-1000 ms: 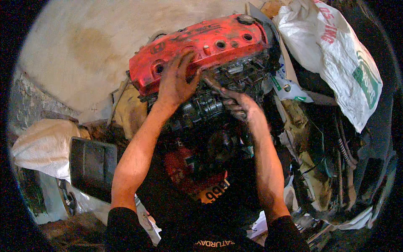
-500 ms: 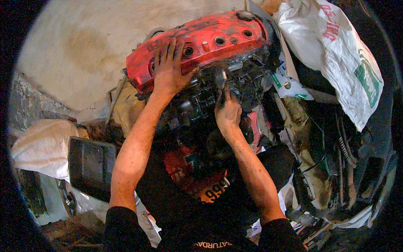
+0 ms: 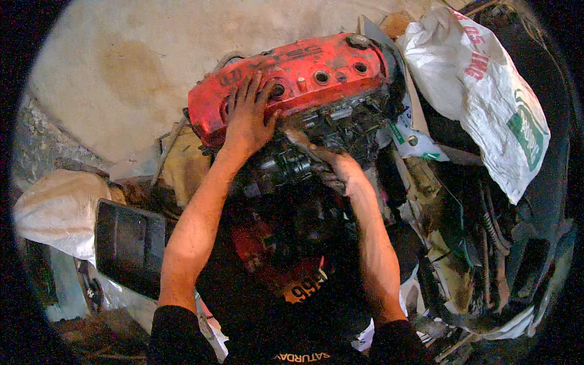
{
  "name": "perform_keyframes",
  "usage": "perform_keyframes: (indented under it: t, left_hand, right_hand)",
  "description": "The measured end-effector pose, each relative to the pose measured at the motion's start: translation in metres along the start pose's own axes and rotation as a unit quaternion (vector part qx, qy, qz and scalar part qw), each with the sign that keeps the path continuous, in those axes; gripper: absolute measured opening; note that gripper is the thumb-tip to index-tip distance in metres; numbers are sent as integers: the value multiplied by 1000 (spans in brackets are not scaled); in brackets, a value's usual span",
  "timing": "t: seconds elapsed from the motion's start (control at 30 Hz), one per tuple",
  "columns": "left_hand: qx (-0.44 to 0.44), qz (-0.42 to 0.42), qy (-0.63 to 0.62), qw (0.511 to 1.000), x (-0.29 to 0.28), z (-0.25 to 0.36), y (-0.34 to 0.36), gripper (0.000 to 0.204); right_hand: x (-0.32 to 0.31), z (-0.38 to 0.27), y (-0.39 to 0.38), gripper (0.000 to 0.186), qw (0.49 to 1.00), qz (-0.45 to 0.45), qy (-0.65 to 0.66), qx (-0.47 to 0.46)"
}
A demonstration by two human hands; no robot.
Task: The person removes various components from an engine block by hand, including pulling out a cylindrical part and handling smaller engine pieces.
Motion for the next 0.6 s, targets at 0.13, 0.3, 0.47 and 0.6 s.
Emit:
perform_keyframes:
  t: [0.13, 0.3, 0.47, 0.6]
  left_hand:
    - [10, 6, 22, 1000, 10, -10, -7, 61]
    - [13, -8, 28, 999, 8, -10, -2, 63]
    - [20, 2, 8, 1000, -2, 1, -2, 66]
    - [-9, -23, 28, 999, 4, 7, 2, 69]
  right_hand:
    - [-32, -4, 10, 24, 996, 74, -55, -13]
    - [1, -16, -35, 22, 818, 384, -297, -310]
    - [-11, -43, -81, 24, 798, 393, -237, -391]
    - [-30, -22, -75, 24, 784, 386, -424, -235]
Point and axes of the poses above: each hand's wrist, its own y-axis towards the middle knuckle, its own x-axis out of the palm, z = x × y, the point moved 5 cm from there along y, towards the middle knuckle, and after that the axes turned 10 degrees about x, right-handed, at the moved point
